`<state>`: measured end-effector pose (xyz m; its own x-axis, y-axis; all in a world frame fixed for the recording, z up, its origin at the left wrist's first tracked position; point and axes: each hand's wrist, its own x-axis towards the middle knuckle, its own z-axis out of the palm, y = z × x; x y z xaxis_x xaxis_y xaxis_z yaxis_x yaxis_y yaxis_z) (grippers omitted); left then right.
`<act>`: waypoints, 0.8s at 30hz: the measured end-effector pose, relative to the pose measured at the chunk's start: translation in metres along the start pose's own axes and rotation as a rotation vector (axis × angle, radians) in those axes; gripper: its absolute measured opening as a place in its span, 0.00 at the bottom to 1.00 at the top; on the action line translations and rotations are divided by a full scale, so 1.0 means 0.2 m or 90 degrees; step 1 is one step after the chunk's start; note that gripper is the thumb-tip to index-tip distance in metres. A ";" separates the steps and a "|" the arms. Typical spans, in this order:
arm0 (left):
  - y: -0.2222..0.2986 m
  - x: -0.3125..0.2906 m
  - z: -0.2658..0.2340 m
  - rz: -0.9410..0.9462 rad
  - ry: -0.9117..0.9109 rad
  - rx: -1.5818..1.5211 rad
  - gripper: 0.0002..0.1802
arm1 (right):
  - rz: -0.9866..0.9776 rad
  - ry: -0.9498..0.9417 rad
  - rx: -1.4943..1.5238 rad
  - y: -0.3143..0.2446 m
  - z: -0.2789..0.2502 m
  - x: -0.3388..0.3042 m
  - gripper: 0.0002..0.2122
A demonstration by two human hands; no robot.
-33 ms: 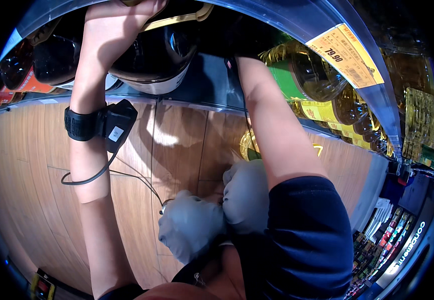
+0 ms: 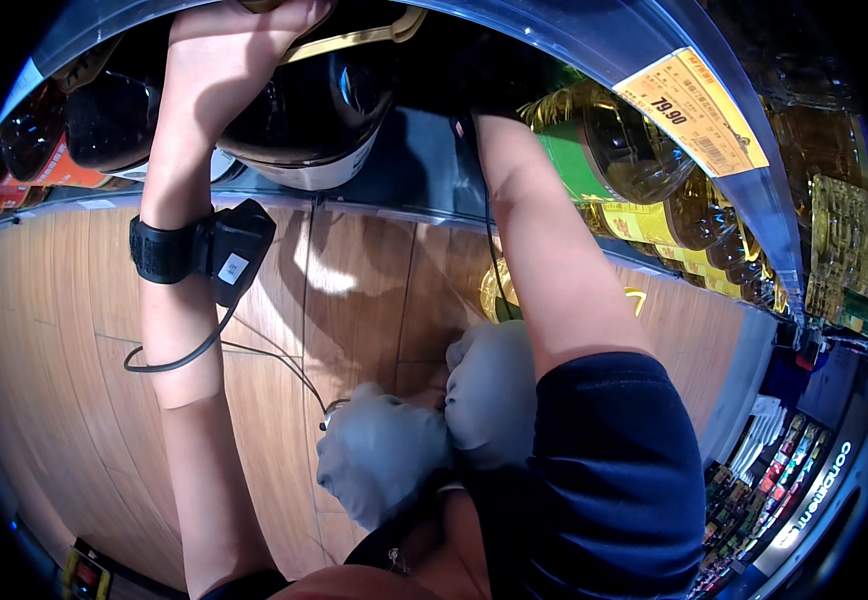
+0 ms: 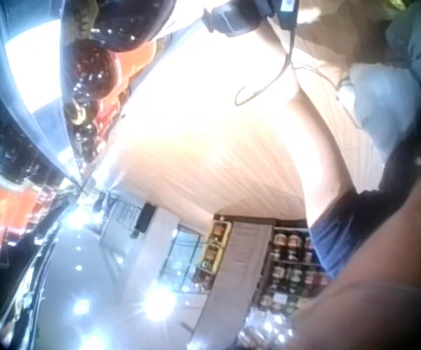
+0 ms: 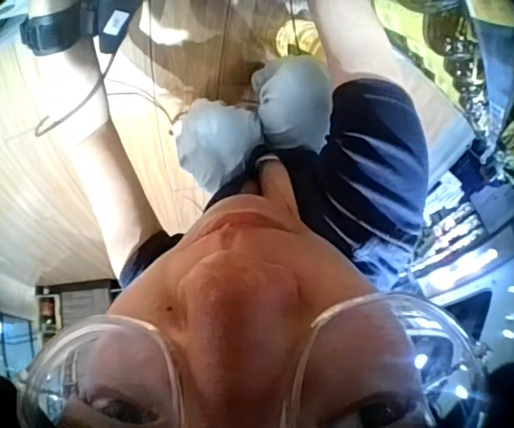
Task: The person wipes down several large yellow jugs of cooking oil with a green cloth and places them onto a shelf in a supermarket.
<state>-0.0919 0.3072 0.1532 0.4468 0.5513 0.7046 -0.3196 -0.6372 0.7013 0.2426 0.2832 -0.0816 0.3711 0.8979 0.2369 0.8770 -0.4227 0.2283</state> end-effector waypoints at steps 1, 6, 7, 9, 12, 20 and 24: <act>0.00 0.00 0.00 0.046 0.002 0.056 0.04 | -0.002 -0.009 -0.057 0.01 -0.02 0.01 0.18; 0.05 0.04 0.05 -0.018 0.024 0.193 0.05 | 0.005 -0.101 -0.213 0.06 -0.01 -0.09 0.21; 0.06 0.04 0.07 -0.023 0.041 0.144 0.07 | 0.015 -0.102 -0.222 0.07 0.02 -0.12 0.21; 0.01 0.04 -0.01 0.028 0.002 0.242 0.07 | 0.272 0.075 -0.029 -0.07 0.01 -0.14 0.24; -0.01 0.04 -0.03 0.076 -0.037 0.327 0.07 | 0.380 0.075 -0.036 -0.09 0.02 -0.16 0.25; 0.00 0.01 -0.06 -0.035 -0.014 0.169 0.09 | 0.124 -0.342 0.009 -0.17 -0.32 -0.10 0.15; 0.01 0.09 0.09 0.039 -0.013 0.190 0.11 | -0.073 -0.057 0.027 0.17 0.02 0.04 0.19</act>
<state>-0.0700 0.3062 0.1653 0.4519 0.4981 0.7400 -0.0884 -0.8005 0.5928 0.2763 0.2760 -0.0768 0.2915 0.9483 0.1256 0.9268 -0.3125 0.2084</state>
